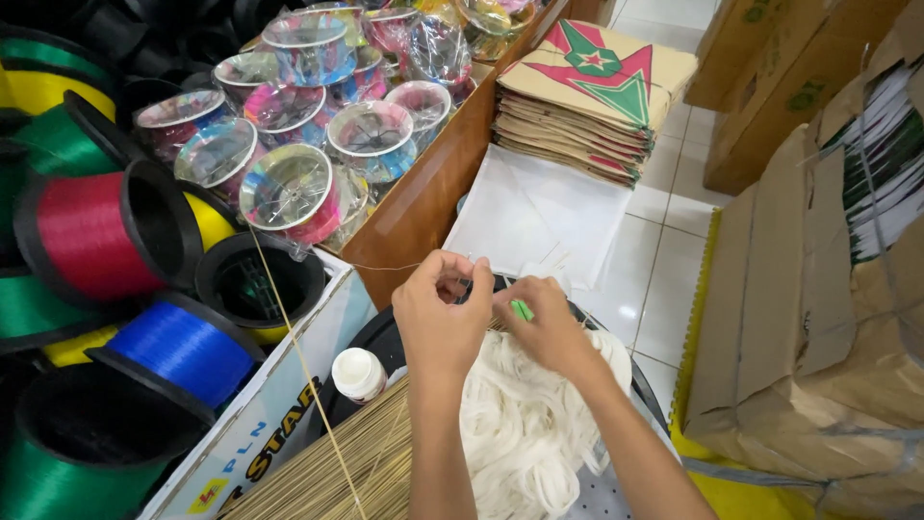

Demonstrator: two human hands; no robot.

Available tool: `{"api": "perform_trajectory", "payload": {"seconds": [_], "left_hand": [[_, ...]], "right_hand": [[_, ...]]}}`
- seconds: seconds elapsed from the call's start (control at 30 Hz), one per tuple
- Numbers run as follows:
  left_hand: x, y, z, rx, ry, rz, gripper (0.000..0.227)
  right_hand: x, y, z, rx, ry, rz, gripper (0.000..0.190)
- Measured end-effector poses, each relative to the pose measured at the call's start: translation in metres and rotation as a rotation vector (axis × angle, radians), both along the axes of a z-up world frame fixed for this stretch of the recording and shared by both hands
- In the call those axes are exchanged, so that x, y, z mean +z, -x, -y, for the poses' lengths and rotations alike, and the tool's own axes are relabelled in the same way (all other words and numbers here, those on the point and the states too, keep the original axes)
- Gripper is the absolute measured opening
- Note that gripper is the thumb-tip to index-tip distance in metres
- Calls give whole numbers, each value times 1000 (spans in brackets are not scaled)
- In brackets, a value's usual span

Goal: Tying thin white strings to bamboo sticks and cutting them with scissors for kite assembly.

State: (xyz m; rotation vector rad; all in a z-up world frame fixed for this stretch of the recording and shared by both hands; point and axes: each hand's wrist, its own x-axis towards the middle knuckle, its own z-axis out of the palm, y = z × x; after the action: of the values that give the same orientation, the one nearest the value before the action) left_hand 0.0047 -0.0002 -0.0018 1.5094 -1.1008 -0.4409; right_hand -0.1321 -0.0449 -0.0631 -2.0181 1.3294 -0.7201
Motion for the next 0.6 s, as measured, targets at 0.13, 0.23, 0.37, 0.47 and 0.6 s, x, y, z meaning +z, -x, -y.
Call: {"api": "perform_trajectory", "payload": {"seconds": [0.13,0.23,0.37,0.47,0.6], "left_hand": [[-1,0,1,5,5,-1,15],[-1,-1,1,9,-3,-2,15],[0,-1,1,8,-6,-16,16],[1,-2,0,6,-26,-21,17],[3,-3,-1,-4,-48,-25,19]], "right_hand": [[-49,-19,12,52,25,-262,34],[-69,-30,16,39,68,-247,23],[-75,-27,27,29,77,55,12],[-38,-17,15,37,-42,435,9],[28,-10,-11,-78,-238,837,22]]}}
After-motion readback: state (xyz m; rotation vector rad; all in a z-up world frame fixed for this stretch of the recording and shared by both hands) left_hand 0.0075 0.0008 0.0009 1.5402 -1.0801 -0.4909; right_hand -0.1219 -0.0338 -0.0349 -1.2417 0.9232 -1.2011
